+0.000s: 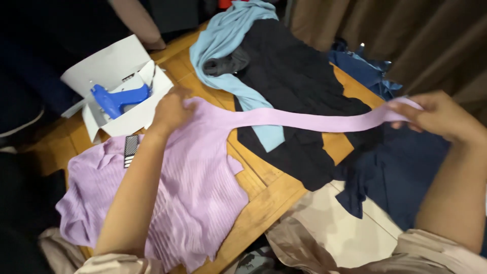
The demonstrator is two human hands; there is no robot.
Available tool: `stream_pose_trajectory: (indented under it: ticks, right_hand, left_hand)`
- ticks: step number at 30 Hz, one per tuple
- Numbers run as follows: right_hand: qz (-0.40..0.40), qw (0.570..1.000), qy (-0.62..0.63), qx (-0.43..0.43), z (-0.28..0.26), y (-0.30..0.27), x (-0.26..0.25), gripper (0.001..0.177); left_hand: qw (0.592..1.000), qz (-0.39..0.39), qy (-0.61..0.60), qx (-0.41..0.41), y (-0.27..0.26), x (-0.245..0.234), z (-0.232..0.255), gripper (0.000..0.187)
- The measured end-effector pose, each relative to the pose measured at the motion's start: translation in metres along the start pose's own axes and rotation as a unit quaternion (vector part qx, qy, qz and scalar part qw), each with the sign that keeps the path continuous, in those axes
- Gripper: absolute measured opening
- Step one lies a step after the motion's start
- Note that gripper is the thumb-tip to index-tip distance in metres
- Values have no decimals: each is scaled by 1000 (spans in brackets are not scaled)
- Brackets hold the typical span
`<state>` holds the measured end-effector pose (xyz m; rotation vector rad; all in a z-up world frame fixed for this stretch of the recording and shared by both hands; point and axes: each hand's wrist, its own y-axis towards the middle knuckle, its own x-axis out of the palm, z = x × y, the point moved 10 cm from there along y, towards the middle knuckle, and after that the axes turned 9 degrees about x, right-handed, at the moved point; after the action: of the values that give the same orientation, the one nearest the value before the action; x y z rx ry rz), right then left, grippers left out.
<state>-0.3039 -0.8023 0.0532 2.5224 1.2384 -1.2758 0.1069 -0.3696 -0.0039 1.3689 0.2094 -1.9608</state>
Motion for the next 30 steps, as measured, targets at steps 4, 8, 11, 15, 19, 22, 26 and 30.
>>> stream_pose_trajectory:
  ticks: [4, 8, 11, 15, 19, 22, 26, 30]
  right_hand:
    - [-91, 978, -36, -183, -161, -33, 76, 32]
    - [-102, 841, -40, -530, -310, -95, 181, 21]
    - [-78, 788, 74, -607, -352, -99, 246, 27]
    - [-159, 823, 74, -541, -360, -95, 340, 51]
    - [-300, 834, -86, -456, -330, -55, 427, 31]
    - [-336, 836, -160, -403, -309, -16, 457, 21]
    - [-336, 867, -155, -333, -304, 8, 452, 11]
    - [-332, 879, -137, -313, -305, 18, 429, 13]
  left_hand:
    - [978, -33, -134, 155, -24, -43, 124, 64]
    - [970, -79, -192, 127, -55, -75, 198, 95]
    - [978, 74, -158, 116, -59, -117, 153, 68]
    - [948, 258, -173, 74, -117, -181, 29, 83]
    - [941, 311, -129, -39, -214, -241, -42, 78]
    - [921, 343, -97, -160, -287, -250, -96, 62]
    - [839, 417, -222, -270, -360, -217, -184, 44]
    - [823, 487, -164, -242, -391, -218, -251, 38]
